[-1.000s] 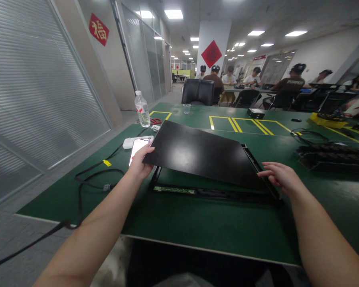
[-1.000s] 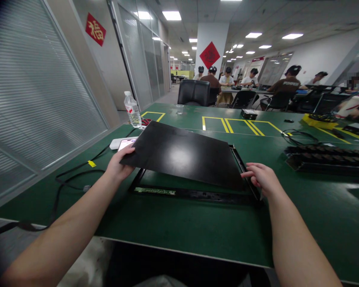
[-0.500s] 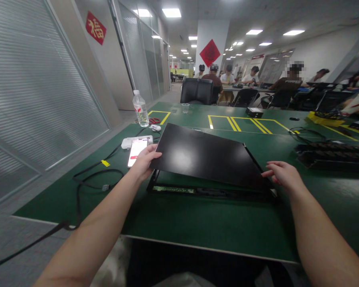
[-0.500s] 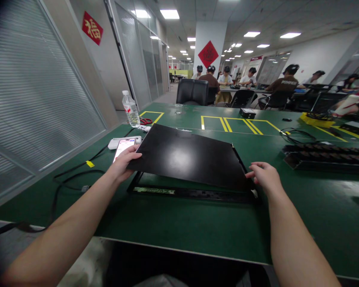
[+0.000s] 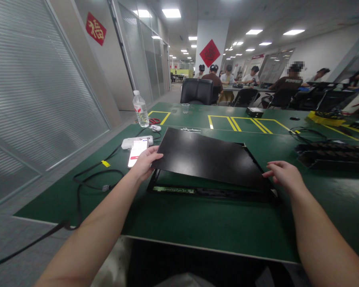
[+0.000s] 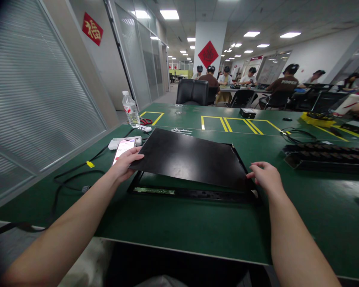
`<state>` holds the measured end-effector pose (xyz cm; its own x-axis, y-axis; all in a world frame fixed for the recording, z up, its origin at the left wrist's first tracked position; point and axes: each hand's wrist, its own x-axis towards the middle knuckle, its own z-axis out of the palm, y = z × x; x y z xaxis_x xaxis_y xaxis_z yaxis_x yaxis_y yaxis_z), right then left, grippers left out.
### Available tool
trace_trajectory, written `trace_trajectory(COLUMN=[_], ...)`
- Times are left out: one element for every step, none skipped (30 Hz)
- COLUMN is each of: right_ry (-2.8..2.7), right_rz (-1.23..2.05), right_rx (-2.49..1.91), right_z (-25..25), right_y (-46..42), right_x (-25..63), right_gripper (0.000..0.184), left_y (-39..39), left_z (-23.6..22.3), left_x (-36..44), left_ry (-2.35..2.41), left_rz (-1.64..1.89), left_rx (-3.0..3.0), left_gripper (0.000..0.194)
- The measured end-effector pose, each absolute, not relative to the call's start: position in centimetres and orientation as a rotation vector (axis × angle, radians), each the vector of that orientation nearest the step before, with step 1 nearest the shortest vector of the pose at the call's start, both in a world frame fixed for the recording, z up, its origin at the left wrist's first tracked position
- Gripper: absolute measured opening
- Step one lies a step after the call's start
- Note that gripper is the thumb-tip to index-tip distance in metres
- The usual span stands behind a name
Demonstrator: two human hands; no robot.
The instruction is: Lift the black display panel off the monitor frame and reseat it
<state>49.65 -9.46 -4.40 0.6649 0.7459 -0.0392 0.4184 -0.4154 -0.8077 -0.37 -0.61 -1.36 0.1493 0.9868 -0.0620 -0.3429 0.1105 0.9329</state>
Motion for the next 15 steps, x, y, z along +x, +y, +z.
trace_trajectory(right_ry=[-0.92,-0.941,-0.961,-0.978,-0.991,-1.002,-1.009,-1.013,-1.014,-1.013,-1.01,-1.009,-1.014,-1.018,-1.024], right_rz=[0.483,0.457,0.434,0.415,0.399,0.387,0.378,0.372,0.367,0.361,0.354,0.349,0.346,0.343,0.339], right_rx=[-2.079,-2.101,-2.127,-2.152,-2.172,-2.185,-2.191,-2.195,-2.197,-2.2,-2.203,-2.206,-2.207,-2.211,-2.216], right_z=[-4.4,-4.3,-4.2,-4.0,-3.8,-3.7,-3.5,-3.4,-3.4,-3.3,-3.4,-3.4,-3.4,-3.4,-3.4], right_y=[-9.5,-9.5,-9.6,-9.6,-9.7,-9.7,-9.7,-9.8,-9.8,-9.7,-9.7,-9.7,-9.7,-9.7,-9.7], right_x=[49.6,49.5,49.4,49.2,49.0,48.9,48.7,48.6,48.5,48.4,48.4,48.4,48.5,48.5,48.4], right_gripper=[0.029,0.028,0.027,0.024,0.022,0.019,0.017,0.016,0.016,0.016,0.017,0.017,0.017,0.017,0.017], left_y=[-0.6,-0.5,-0.4,-0.4,-0.3,-0.3,-0.3,-0.3,-0.3,-0.4,-0.4,-0.5,-0.6,-0.7,-0.7], left_z=[-1.4,-1.5,-1.6,-1.7,-1.7,-1.8,-1.8,-1.7,-1.7,-1.6,-1.5,-1.4,-1.3,-1.2,-1.2], left_x=[-0.4,-0.4,-0.5,-0.5,-0.5,-0.5,-0.5,-0.4,-0.3,-0.3,-0.2,-0.1,0.0,0.1,0.1], left_ry=[0.888,0.888,0.888,0.888,0.889,0.892,0.894,0.898,0.901,0.903,0.903,0.899,0.892,0.885,0.879], left_rz=[1.193,1.189,1.185,1.181,1.178,1.177,1.179,1.184,1.191,1.199,1.206,1.211,1.215,1.219,1.22], left_rx=[0.947,0.951,0.958,0.965,0.972,0.977,0.981,0.982,0.98,0.978,0.976,0.976,0.979,0.984,0.989], left_gripper=[0.048,0.048,0.048,0.047,0.046,0.045,0.044,0.043,0.043,0.044,0.045,0.046,0.047,0.048,0.049])
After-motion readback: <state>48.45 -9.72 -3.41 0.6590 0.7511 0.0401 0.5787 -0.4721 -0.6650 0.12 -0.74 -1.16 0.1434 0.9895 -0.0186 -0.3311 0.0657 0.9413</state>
